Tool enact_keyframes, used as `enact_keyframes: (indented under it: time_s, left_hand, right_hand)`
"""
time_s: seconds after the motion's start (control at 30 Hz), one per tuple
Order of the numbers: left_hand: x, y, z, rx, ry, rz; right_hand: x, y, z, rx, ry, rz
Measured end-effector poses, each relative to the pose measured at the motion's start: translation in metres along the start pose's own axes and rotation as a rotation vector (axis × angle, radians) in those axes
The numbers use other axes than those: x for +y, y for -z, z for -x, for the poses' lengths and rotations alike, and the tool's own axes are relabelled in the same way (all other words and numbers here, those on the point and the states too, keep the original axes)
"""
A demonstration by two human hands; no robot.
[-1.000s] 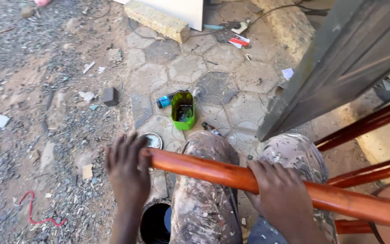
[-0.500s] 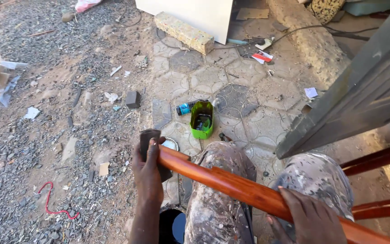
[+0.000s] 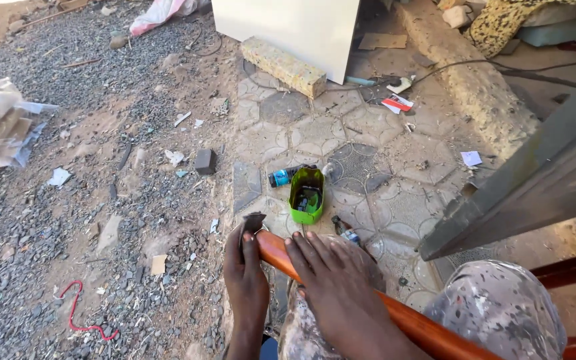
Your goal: Sanding a wooden furniture leg and applying a dark stain using a cloth.
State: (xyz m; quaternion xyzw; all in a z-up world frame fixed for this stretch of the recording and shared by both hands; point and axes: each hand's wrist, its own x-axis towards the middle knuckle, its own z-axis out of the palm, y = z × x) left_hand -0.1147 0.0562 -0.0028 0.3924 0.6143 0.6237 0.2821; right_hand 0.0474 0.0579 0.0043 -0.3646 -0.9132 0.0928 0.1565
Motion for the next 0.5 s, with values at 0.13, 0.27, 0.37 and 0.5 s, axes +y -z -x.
enact_keyframes:
  time_s: [0.13,0.27,0.37,0.5]
  left_hand:
    - [-0.011,0.018,0.001,0.026,0.027,-0.06]
    - [-0.008,0.029,0.013,0.093,0.049,-0.192]
    - [-0.006,0.027,0.021,0.038,-0.01,-0.277]
    - [0.001,0.019,0.027,0.015,-0.021,-0.384]
  right_hand:
    - [0.019,0.007,0.005,-0.106,-0.008,-0.068]
    - [0.02,0.009,0.012,0.191,-0.05,-0.204]
    - [0.025,-0.005,0.019,0.251,-0.067,-0.138]
    - [0.019,-0.001,0.019,0.35,-0.151,-0.21]
